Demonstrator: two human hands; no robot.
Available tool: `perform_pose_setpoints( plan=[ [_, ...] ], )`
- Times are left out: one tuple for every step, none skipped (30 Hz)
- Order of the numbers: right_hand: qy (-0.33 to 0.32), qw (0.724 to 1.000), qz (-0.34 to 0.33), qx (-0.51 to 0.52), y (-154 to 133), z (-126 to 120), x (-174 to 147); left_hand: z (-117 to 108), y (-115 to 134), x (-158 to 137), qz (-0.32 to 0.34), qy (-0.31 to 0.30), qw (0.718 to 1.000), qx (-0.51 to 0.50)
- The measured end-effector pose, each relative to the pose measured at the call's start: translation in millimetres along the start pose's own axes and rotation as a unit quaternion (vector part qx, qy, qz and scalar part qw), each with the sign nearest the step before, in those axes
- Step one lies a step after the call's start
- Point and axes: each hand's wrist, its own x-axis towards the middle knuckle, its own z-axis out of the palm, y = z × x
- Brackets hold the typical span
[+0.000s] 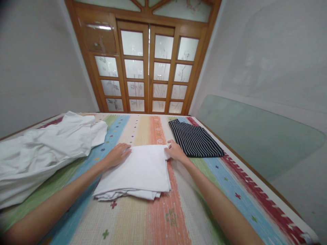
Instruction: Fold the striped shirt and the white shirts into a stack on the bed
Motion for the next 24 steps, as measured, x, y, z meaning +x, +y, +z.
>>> perform_pose_setpoints(
  plan=[
    [-0.009, 0.999, 0.031, 0.034, -1.1, -2.0, 1.3, 0.4, -1.6, 2.7, 0.006, 0.005, 1.0, -0.01],
    [-0.013, 0.996, 0.06, 0.07, -2.8, -3.5, 2.5, 1.4, -2.8, 4.9, 0.012, 0.009, 1.0, -0.019],
    [-0.015, 0.99, 0.087, 0.107, -4.9, -4.5, 3.7, 2.8, -3.5, 6.8, 0.014, 0.014, 0.999, -0.027],
    [-0.017, 0.983, 0.112, 0.147, -7.5, -5.2, 4.9, 4.5, -3.9, 8.4, 0.015, 0.018, 0.999, -0.034],
    [-0.021, 0.973, 0.137, 0.187, -10.2, -5.9, 6.1, 6.3, -3.9, 9.8, 0.015, 0.021, 0.999, -0.039],
    [-0.027, 0.961, 0.158, 0.224, -13.1, -6.6, 7.4, 8.0, -3.6, 11.2, 0.015, 0.024, 0.999, -0.043],
    [-0.032, 0.95, 0.174, 0.257, -15.8, -7.4, 8.5, 9.4, -3.0, 12.5, 0.017, 0.027, 0.998, -0.047],
    [-0.039, 0.941, 0.185, 0.282, -18.1, -8.3, 9.7, 10.6, -2.2, 13.8, 0.019, 0.028, 0.998, -0.051],
    [-0.05, 0.932, 0.193, 0.302, -19.9, -9.2, 10.8, 11.5, -1.1, 15.3, 0.021, 0.026, 0.998, -0.053],
    [-0.065, 0.925, 0.198, 0.319, -21.1, -10.0, 12.0, 12.1, 0.1, 16.9, 0.023, 0.022, 0.998, -0.055],
    [-0.082, 0.917, 0.199, 0.335, -21.6, -10.4, 13.1, 12.4, 1.5, 18.5, 0.025, 0.019, 0.998, -0.058],
    [-0.101, 0.911, 0.194, 0.351, -21.4, -10.3, 14.1, 12.6, 3.0, 20.2, 0.028, 0.015, 0.998, -0.06],
    [-0.118, 0.905, 0.183, 0.364, -20.5, -9.6, 15.1, 12.7, 4.6, 21.9, 0.031, 0.012, 0.997, -0.063],
    [-0.133, 0.902, 0.167, 0.375, -19.0, -8.2, 16.0, 12.7, 6.2, 23.5, 0.035, 0.01, 0.997, -0.066],
    [-0.144, 0.901, 0.146, 0.381, -17.0, -6.3, 16.8, 12.9, 7.7, 25.0, 0.037, 0.008, 0.997, -0.069],
    [-0.15, 0.902, 0.126, 0.386, -14.8, -3.8, 17.4, 13.1, 9.2, 26.3, 0.039, 0.007, 0.997, -0.07],
    [-0.154, 0.902, 0.111, 0.389, -12.6, -1.0, 18.0, 13.4, 10.5, 27.3, 0.039, 0.007, 0.997, -0.071],
    [-0.152, 0.901, 0.105, 0.393, -10.6, 2.0, 18.4, 13.8, 11.5, 28.0, 0.038, 0.006, 0.997, -0.071],
    [-0.145, 0.898, 0.106, 0.401, -8.9, 4.9, 18.8, 14.2, 12.2, 28.5, 0.038, 0.007, 0.997, -0.071],
    [-0.134, 0.894, 0.115, 0.412, -7.9, 7.5, 19.1, 14.7, 12.6, 28.7, 0.038, 0.009, 0.997, -0.071],
    [-0.121, 0.889, 0.127, 0.422, -7.5, 9.6, 19.4, 15.2, 12.7, 28.8, 0.038, 0.011, 0.997, -0.072],
    [-0.111, 0.886, 0.14, 0.429, -7.8, 11.1, 19.7, 15.7, 12.6, 28.7, 0.038, 0.014, 0.996, -0.073],
    [-0.102, 0.884, 0.153, 0.43, -8.7, 12.1, 20.0, 16.2, 12.3, 28.6, 0.037, 0.016, 0.996, -0.075],
    [-0.097, 0.885, 0.166, 0.425, -10.1, 12.4, 20.3, 16.6, 12.0, 28.4, 0.036, 0.017, 0.996, -0.076]
  ],
)
